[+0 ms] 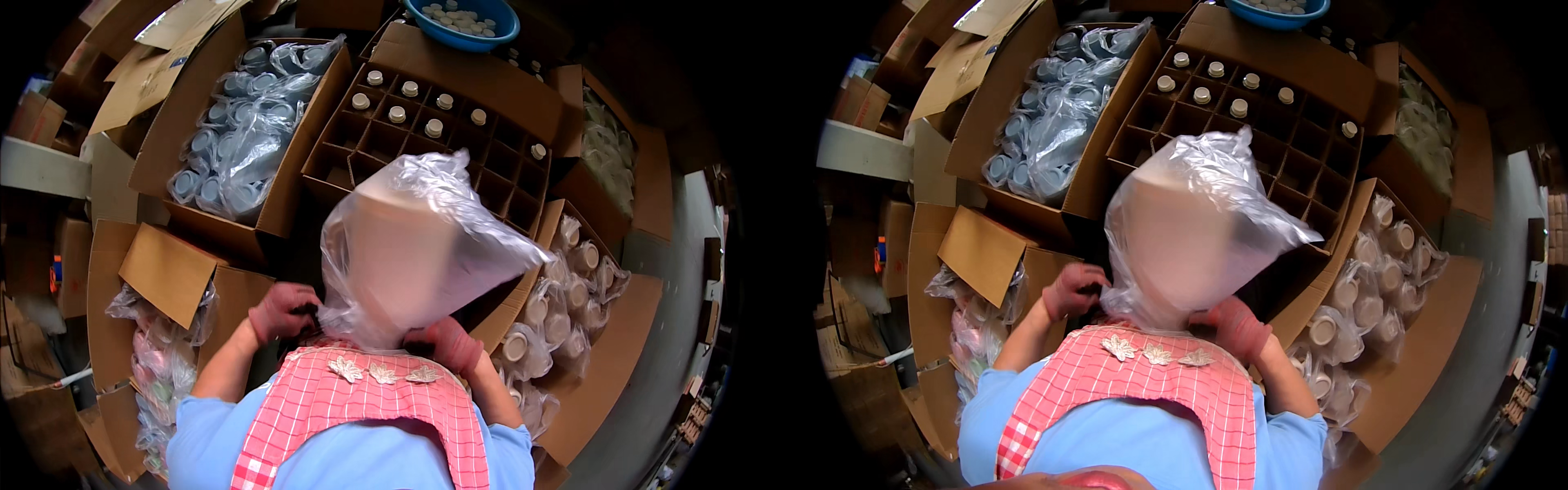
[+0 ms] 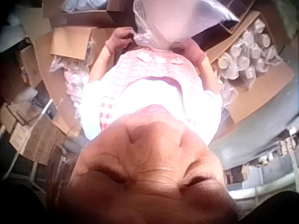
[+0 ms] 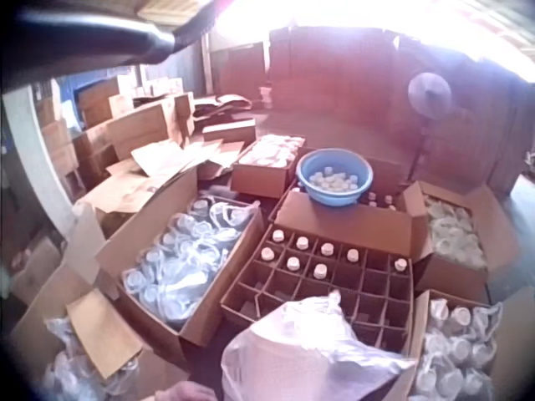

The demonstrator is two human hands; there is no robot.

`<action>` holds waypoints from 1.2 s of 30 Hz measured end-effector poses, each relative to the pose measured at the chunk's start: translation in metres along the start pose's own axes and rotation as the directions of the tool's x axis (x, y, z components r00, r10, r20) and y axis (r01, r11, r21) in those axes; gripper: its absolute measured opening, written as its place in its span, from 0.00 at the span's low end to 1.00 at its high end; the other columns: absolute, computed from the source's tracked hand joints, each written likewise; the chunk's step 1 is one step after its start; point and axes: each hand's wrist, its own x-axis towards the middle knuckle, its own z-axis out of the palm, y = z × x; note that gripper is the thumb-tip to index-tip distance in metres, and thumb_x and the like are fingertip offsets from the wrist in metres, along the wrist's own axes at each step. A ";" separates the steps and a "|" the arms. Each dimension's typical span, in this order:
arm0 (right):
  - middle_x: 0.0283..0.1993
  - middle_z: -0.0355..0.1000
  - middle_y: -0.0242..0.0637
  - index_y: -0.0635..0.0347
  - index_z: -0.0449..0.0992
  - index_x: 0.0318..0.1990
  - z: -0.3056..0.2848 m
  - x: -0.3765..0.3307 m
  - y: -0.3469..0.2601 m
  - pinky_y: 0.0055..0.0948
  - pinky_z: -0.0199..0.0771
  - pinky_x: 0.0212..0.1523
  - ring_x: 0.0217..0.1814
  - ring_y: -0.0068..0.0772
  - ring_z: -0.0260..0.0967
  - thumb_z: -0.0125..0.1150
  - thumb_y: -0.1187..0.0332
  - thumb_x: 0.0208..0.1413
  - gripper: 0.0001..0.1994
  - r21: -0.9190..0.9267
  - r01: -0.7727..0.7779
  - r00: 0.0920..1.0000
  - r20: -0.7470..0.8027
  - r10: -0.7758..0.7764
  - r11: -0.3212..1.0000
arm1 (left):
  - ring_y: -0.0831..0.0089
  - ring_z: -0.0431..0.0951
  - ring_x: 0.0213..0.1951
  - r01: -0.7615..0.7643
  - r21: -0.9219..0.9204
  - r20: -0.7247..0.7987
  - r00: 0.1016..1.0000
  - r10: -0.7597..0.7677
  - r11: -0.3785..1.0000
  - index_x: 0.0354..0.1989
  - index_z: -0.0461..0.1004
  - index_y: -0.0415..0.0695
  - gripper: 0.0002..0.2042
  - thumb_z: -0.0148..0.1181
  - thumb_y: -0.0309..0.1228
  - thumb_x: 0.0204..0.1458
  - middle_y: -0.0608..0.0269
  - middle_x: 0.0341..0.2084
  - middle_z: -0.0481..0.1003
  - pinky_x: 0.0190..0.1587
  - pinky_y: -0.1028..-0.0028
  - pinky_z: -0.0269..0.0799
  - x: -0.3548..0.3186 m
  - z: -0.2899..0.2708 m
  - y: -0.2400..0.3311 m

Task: The person assembles thermos flasks by inserting metal inner liners into plastic outer shells and securing the lids. They handle beige and light blue thermos units, placing the finished products into plastic bags and cardboard boxes.

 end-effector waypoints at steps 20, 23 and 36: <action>0.25 0.71 0.25 0.45 0.78 0.20 -0.049 0.069 -0.060 0.36 0.66 0.46 0.38 0.34 0.70 0.56 0.63 0.40 0.04 -0.823 0.242 0.912 0.013 -0.410 0.514 | 0.60 0.75 0.31 -0.303 -0.621 0.139 0.865 0.482 0.723 0.35 0.71 0.36 0.22 0.69 0.38 0.34 0.51 0.31 0.74 0.34 0.61 0.70 0.056 0.005 0.133; 0.24 0.69 0.28 0.47 0.74 0.18 -0.090 -0.012 -0.039 0.33 0.70 0.40 0.33 0.33 0.70 0.61 0.65 0.30 0.03 -0.804 -0.123 0.728 -0.472 -0.498 0.582 | 0.58 0.72 0.41 -0.221 -0.757 -0.209 0.974 0.091 0.616 0.52 0.64 0.33 0.34 0.65 0.41 0.36 0.48 0.39 0.72 0.42 0.61 0.69 0.044 0.003 0.119; 0.30 0.72 0.31 0.53 0.76 0.28 0.028 -0.442 0.158 0.28 0.72 0.37 0.34 0.29 0.71 0.61 0.68 0.41 0.05 0.800 -0.599 -0.768 -0.561 0.309 -0.033 | 0.63 0.74 0.44 0.211 -0.712 -0.014 0.949 -0.314 0.670 0.55 0.63 0.33 0.29 0.55 0.35 0.43 0.48 0.43 0.73 0.47 0.73 0.69 0.090 0.039 0.079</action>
